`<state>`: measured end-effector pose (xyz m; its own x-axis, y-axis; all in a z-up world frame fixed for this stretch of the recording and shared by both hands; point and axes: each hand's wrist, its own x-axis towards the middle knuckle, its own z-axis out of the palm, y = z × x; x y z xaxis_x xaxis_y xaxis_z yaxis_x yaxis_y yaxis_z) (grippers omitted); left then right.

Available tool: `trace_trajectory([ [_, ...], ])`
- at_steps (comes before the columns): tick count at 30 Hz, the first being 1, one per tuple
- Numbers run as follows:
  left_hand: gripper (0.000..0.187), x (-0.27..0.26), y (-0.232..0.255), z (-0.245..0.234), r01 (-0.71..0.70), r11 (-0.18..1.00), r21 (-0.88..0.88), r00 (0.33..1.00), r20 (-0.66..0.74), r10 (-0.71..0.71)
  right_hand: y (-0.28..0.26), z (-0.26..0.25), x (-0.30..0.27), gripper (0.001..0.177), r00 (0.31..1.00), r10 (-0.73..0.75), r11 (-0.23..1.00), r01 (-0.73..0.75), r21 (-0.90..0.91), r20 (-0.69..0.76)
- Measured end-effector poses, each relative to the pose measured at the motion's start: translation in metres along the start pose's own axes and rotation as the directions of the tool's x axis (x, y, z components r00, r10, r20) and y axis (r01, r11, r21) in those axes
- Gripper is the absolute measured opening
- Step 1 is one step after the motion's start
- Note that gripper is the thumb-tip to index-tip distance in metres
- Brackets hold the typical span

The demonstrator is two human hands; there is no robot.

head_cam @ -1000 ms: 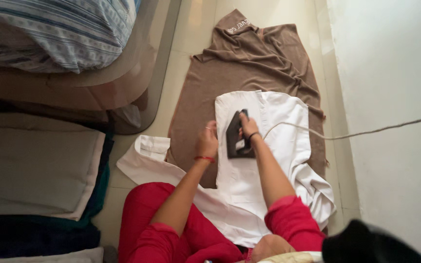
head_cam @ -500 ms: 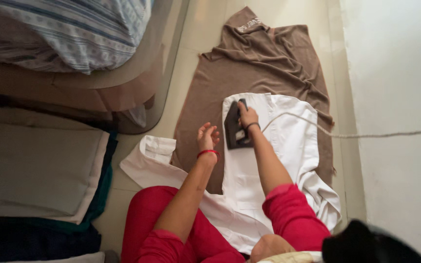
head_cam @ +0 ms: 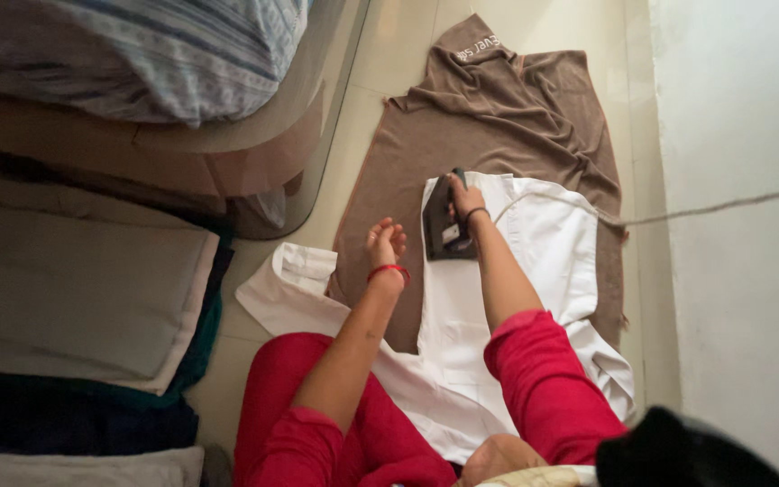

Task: The person irons a white shirt using an electric iron while sitting on the floor, smoothing different sections of the fabric and folding the sleeves.

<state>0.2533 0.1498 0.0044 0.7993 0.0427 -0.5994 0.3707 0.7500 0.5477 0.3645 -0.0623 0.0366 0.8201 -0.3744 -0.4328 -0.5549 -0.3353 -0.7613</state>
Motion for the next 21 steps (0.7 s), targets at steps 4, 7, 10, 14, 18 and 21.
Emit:
trace_trajectory([
  [4,0.020,0.008,0.001,-0.004,-0.008,1.000,-0.002,1.000,-0.021,0.008,0.028,0.001,-0.064,0.057,0.999,0.043,0.995,-0.046,0.085,0.033],
  [7,0.021,0.012,-0.005,-0.004,-0.050,0.999,0.021,0.998,-0.022,0.051,0.046,0.008,-0.116,0.057,0.998,0.052,0.995,-0.055,0.080,0.038],
  [10,0.024,0.009,-0.010,-0.006,-0.059,0.997,0.052,0.997,-0.056,0.062,0.052,0.015,-0.163,0.058,0.999,0.033,0.999,-0.034,0.029,0.032],
  [14,0.028,0.003,-0.009,-0.010,-0.037,0.998,0.054,0.998,-0.053,0.040,0.046,0.018,-0.192,0.058,1.000,0.016,1.000,-0.016,-0.021,-0.023],
  [18,0.031,-0.005,-0.004,-0.007,-0.025,0.999,0.027,0.998,-0.065,0.026,0.035,0.022,-0.171,0.060,0.999,0.037,0.999,-0.037,-0.012,-0.035],
  [21,0.031,-0.005,-0.003,-0.004,-0.020,1.000,0.024,0.998,-0.054,0.021,0.027,0.023,-0.128,0.059,0.999,0.005,0.995,-0.009,-0.099,-0.041],
])
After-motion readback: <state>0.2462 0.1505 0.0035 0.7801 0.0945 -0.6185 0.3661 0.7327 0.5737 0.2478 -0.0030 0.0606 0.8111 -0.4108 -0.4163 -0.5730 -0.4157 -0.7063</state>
